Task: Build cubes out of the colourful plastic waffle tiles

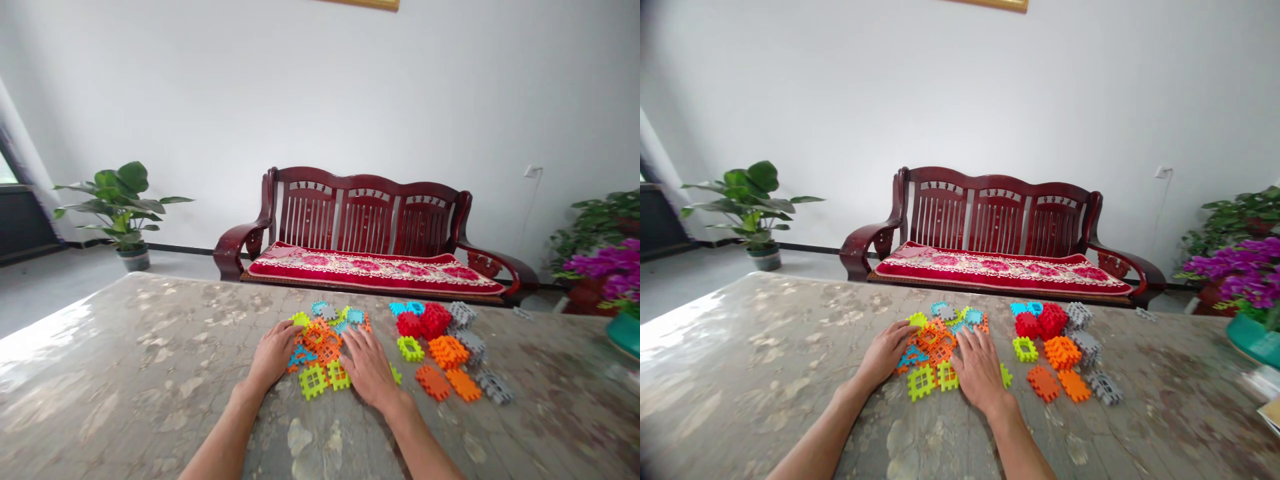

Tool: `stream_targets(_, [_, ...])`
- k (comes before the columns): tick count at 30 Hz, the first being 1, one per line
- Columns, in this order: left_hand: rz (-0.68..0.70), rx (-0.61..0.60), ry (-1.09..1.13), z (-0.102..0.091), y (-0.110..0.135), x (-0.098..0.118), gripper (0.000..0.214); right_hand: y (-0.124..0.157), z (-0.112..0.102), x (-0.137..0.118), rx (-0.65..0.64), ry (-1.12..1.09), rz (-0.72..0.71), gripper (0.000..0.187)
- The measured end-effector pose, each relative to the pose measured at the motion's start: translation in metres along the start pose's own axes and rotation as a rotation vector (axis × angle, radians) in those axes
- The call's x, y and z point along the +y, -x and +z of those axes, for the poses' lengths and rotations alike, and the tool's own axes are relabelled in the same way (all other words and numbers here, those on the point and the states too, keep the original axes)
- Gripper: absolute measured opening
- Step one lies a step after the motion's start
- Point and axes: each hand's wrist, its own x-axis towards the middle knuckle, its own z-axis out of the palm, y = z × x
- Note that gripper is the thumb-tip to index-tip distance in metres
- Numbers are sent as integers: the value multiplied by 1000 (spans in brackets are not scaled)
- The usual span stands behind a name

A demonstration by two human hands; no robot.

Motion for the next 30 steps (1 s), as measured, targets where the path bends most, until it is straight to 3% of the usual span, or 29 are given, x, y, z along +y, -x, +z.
stream_targets(5, [23, -35, 14, 0, 0, 0, 38, -1, -11, -5, 30, -17, -17, 33])
stream_targets(9, [24, -61, 55, -2, 0, 2, 37, -2, -21, -7, 99, 10, 16, 44])
stream_targets(14, [41, -57, 86, -4, -1, 5, 31, -5, -17, 2, 167, -30, 75, 35])
stream_targets(21, [35, -38, 65, 0, -2, 1, 32, -4, -5, 6, 111, -45, 97, 32])
stream_targets(30, [-85, -10, -138, 1, 4, 7, 33, 4, -2, 3, 77, -56, 72, 26])
